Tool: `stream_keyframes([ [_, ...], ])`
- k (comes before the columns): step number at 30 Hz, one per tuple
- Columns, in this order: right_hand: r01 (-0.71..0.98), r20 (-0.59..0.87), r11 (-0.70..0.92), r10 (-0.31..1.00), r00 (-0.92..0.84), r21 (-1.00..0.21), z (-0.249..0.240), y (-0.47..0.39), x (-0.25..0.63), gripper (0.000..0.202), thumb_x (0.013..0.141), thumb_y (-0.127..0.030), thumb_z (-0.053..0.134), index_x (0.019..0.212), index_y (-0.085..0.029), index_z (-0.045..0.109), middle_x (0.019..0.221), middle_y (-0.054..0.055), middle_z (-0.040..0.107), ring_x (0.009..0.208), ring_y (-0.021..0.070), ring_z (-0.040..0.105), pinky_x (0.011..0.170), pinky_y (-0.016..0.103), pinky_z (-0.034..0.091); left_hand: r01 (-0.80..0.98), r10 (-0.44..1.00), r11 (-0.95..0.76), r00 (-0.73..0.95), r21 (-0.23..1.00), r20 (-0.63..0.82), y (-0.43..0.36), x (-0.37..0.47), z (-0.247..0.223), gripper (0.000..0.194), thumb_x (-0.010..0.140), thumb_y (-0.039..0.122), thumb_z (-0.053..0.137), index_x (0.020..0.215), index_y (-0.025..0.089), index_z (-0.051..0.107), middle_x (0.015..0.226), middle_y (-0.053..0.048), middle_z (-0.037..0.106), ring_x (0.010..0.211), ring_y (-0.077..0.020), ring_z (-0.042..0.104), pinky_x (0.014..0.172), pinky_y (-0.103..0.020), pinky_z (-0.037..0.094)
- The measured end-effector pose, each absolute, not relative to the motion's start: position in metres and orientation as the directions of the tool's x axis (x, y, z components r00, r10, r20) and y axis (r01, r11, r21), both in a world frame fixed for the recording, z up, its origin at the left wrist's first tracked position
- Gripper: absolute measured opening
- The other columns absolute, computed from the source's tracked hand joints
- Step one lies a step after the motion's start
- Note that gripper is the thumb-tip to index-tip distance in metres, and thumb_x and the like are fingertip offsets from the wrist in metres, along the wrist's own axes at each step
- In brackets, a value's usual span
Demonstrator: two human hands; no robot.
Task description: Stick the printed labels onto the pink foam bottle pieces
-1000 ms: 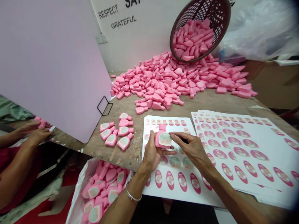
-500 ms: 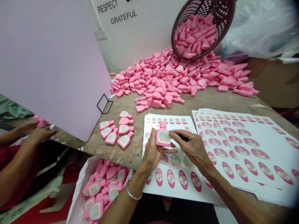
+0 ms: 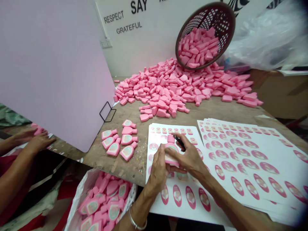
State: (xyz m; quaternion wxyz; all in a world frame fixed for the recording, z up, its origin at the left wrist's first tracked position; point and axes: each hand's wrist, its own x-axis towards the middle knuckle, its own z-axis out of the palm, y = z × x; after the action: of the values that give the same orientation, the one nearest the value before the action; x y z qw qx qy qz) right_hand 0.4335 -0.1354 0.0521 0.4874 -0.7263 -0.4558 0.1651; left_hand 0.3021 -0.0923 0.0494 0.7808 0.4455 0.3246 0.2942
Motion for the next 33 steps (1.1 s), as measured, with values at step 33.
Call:
stream_keyframes([
  [33,0.710,0.140,-0.182,0.918,0.370,-0.680,0.073,-0.169,0.521,0.035,0.089,-0.048,0.046,0.104,-0.021,0.063,0.090,0.005,0.068,0.078,0.0180,0.060,0.071,0.031,0.045,0.175,0.593,0.108,0.779,0.979,-0.205,-0.070,0.316,0.054,0.034,0.079,0.048,0.062,0.086,0.014,0.063,0.075,-0.005,0.067,0.063,-0.0179,0.065,0.053,-0.025,0.048],
])
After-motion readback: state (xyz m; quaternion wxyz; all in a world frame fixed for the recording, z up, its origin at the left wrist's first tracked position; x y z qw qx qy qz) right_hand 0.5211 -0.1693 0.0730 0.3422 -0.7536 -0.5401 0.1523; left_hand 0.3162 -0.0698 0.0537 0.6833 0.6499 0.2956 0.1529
